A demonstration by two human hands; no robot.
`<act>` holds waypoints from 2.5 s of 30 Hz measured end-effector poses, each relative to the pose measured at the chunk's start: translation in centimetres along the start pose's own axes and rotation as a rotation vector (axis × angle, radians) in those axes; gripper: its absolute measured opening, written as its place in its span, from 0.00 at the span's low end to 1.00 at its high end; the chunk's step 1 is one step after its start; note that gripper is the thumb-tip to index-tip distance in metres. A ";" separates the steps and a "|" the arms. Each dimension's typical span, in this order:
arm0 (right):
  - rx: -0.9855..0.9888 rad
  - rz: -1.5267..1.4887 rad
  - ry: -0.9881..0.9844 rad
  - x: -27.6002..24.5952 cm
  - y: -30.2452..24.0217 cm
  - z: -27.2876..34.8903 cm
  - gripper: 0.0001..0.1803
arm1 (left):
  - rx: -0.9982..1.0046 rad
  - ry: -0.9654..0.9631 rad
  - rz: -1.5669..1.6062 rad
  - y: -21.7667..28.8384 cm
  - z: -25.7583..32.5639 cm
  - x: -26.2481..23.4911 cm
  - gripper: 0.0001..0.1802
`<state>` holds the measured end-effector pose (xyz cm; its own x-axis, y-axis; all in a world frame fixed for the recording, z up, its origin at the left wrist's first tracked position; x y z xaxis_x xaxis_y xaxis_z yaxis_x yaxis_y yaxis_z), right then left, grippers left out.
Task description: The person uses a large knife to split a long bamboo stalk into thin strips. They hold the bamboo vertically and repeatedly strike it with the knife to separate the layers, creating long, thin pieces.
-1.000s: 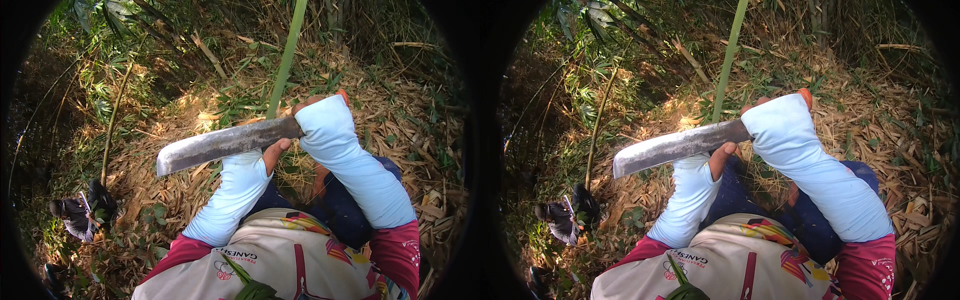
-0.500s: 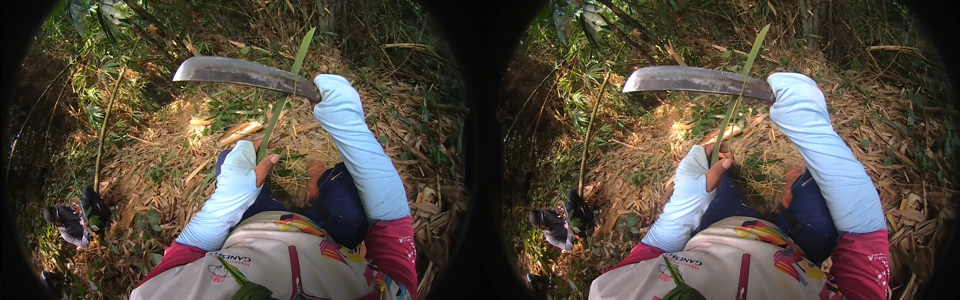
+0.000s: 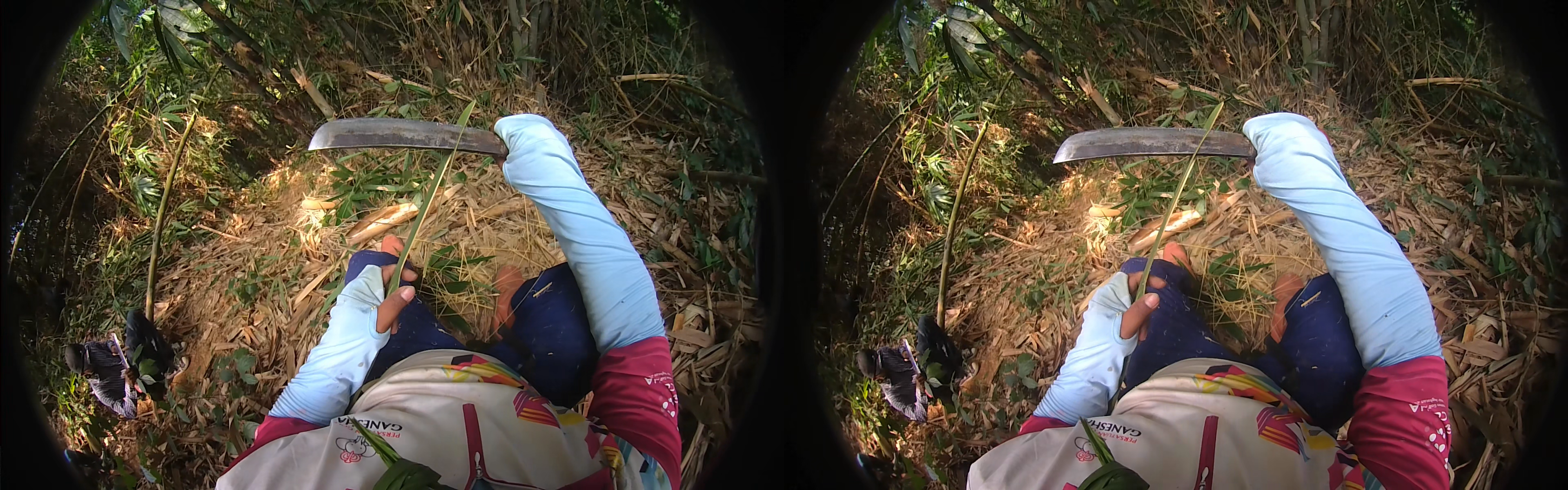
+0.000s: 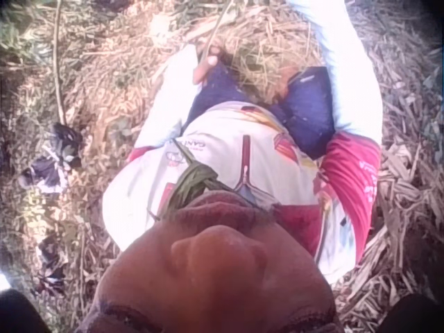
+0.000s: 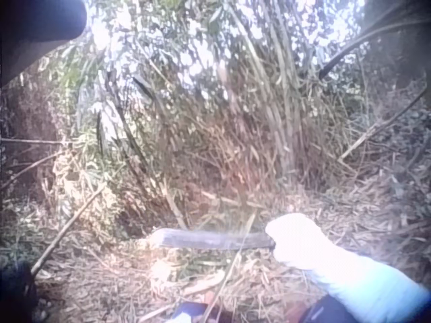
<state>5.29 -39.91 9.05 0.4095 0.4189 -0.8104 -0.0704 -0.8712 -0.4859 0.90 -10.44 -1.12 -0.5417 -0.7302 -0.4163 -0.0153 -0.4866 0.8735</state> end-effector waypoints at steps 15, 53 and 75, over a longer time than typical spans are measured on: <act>0.238 -0.272 -0.016 0.5 6.0 0.7 0.17 | 0.117 -0.198 0.600 0.2 -0.9 -1.1 0.24; -0.478 -0.025 -0.073 1.9 -11.0 8.9 0.05 | 0.501 0.185 -0.152 8.7 -0.7 -0.2 0.23; -0.339 0.170 -0.113 5.0 -8.8 6.3 0.03 | 0.299 0.235 0.124 4.9 -4.3 0.6 0.22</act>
<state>2.17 -28.54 7.24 0.3139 0.2706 -0.9101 0.1832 -0.9578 -0.2216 4.12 -15.37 1.81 -0.3485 -0.8813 -0.3192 -0.2242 -0.2523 0.9413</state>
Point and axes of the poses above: each hand's wrist, its own z-axis away from the middle knuckle, its own x-axis out of the palm, y = z × x, the point moved 9 cm from there along -z, towards the middle knuckle, and after that the axes turned 11 degrees about -z, right-handed, at the moved point
